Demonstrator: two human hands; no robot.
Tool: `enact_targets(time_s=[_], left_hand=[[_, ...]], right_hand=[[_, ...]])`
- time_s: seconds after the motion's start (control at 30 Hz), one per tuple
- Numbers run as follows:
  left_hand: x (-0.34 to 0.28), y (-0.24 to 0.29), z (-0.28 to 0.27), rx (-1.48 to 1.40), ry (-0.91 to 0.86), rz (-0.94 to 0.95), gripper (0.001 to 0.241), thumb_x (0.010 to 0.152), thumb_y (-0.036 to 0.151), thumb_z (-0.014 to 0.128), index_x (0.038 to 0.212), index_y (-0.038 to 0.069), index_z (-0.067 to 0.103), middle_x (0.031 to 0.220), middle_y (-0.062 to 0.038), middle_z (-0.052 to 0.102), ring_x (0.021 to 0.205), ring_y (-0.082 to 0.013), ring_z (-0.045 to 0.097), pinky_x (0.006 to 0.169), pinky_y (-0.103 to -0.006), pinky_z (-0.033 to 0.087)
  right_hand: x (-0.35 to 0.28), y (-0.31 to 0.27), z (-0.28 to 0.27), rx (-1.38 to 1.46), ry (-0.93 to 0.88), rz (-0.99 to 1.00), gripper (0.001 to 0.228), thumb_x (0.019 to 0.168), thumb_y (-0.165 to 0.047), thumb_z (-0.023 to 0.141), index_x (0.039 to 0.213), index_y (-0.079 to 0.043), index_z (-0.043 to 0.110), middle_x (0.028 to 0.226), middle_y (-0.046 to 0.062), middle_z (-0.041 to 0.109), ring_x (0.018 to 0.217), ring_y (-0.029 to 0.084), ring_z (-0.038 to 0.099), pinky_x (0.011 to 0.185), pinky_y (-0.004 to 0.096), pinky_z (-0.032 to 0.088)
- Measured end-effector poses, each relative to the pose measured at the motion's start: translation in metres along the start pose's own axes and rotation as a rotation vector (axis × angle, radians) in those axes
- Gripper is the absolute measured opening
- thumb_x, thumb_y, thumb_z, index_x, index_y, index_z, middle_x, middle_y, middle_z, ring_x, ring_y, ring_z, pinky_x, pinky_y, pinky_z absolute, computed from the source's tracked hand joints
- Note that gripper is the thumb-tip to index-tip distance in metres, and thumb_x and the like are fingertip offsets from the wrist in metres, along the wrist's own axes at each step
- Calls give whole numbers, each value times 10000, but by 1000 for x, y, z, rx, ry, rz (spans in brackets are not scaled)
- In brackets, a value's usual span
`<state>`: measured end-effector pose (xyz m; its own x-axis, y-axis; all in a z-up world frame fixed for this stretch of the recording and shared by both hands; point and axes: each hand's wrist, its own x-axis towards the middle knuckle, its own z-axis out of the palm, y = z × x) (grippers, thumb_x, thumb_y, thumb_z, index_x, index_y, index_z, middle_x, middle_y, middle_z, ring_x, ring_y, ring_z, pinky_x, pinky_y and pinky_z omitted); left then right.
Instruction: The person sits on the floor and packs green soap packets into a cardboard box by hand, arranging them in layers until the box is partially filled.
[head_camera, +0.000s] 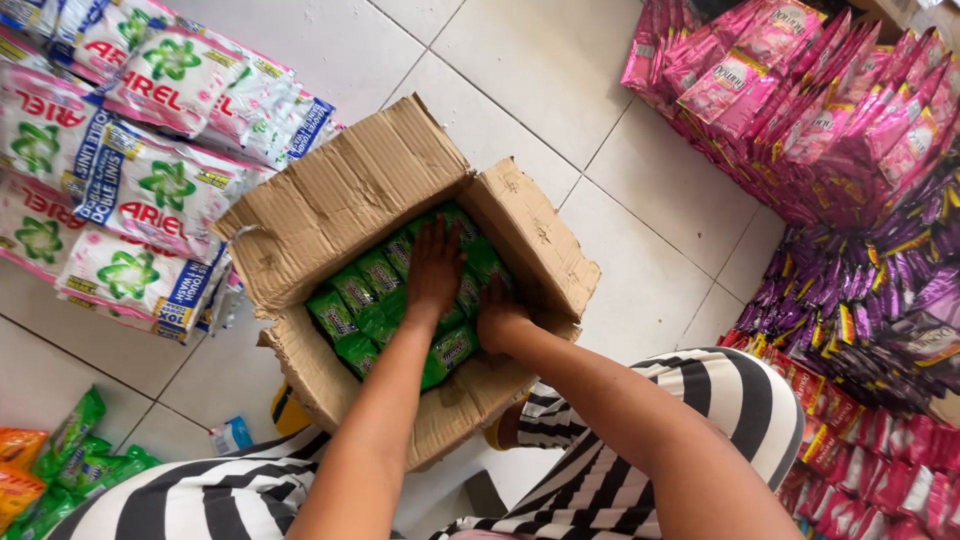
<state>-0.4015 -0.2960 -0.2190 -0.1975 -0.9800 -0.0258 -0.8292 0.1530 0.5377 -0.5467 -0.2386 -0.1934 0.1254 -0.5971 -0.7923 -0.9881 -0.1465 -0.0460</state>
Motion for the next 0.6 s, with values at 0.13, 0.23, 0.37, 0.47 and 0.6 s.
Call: enact_targets(time_s=[0.13,0.23,0.37,0.47,0.6], left_hand=[[9,-16,11,40,-17,20,635,1000,352,565,1571,136,388,1649,-176,311,1520,-380,278,1239,-505,228],[14,-14,17,180,-42,-1,650,993,347,557,1573,123,368,1647,-161,309,1522,-353,273,1226,-510,218],[15,-15,30,290,-55,-44,643,1006,339,545,1589,142,359,1657,-140,306,1525,-325,266,1233,-511,218],[13,-17,24,358,-40,-36,665,998,347,555,1596,132,361,1663,-141,302,1531,-320,264,1238,-516,215],[-10,-16,1,277,-59,-33,716,943,422,602,1553,131,364,1639,-119,300,1511,-337,257,1210,-550,200]], right_hand=[[-12,-6,-17,36,-95,-27,958,904,-275,672,1617,-6,92,1690,237,-89,1548,460,150,1238,518,236],[-11,-10,-26,-35,-181,-29,1007,882,-258,703,1636,-27,76,1700,243,-121,1527,473,218,1237,517,259],[1,-12,-18,-87,-113,-52,983,901,-254,698,1636,-22,88,1694,284,-121,1494,528,248,1213,572,265],[-15,-16,-53,-151,-213,-16,1122,839,-244,771,1639,5,25,1691,288,-141,1489,503,285,1203,536,317],[-5,-14,-56,-146,-22,-168,673,848,-215,720,1340,-29,300,1391,243,182,1231,443,456,1016,522,425]])
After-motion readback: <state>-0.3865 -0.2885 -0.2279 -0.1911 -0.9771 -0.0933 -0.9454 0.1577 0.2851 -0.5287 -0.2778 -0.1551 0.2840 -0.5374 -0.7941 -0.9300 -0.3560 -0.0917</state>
